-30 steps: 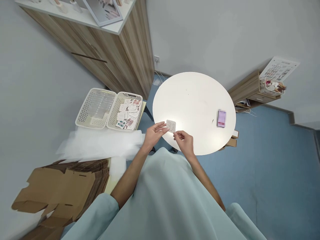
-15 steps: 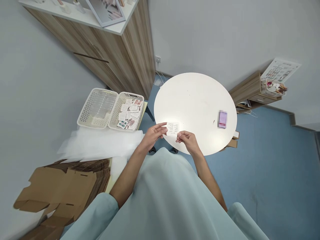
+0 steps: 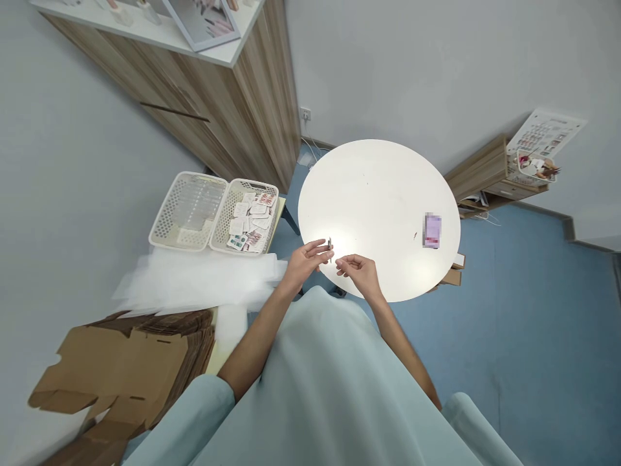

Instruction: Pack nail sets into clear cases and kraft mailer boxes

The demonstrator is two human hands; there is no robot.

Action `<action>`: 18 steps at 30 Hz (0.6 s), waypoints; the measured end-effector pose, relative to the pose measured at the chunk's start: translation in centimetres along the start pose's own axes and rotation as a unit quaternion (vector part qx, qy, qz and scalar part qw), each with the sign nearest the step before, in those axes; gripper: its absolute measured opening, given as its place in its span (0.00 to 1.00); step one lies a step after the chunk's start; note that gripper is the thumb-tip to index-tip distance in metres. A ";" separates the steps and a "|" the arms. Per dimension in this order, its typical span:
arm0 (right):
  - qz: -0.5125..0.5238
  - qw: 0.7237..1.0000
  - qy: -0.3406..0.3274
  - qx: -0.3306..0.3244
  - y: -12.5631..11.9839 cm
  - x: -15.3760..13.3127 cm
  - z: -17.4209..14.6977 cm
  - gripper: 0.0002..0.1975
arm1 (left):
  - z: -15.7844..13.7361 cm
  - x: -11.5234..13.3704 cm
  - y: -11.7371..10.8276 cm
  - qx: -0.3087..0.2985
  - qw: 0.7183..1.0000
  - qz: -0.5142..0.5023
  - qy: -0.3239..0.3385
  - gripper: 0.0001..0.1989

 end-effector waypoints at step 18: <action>0.035 0.999 -0.012 -0.008 -1.5 -0.5 0.8 0.21 | -0.6 1.5 -2.0 0.073 0.995 0.057 0.039 0.29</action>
Point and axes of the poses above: each hand's wrist, its own z-axis towards the middle knuckle, its own y-axis out of the palm, x = y × z, the point moved 6 cm from there along z, towards the middle knuckle, and after that the axes turned 5 degrees about z, right-handed, at the moved point
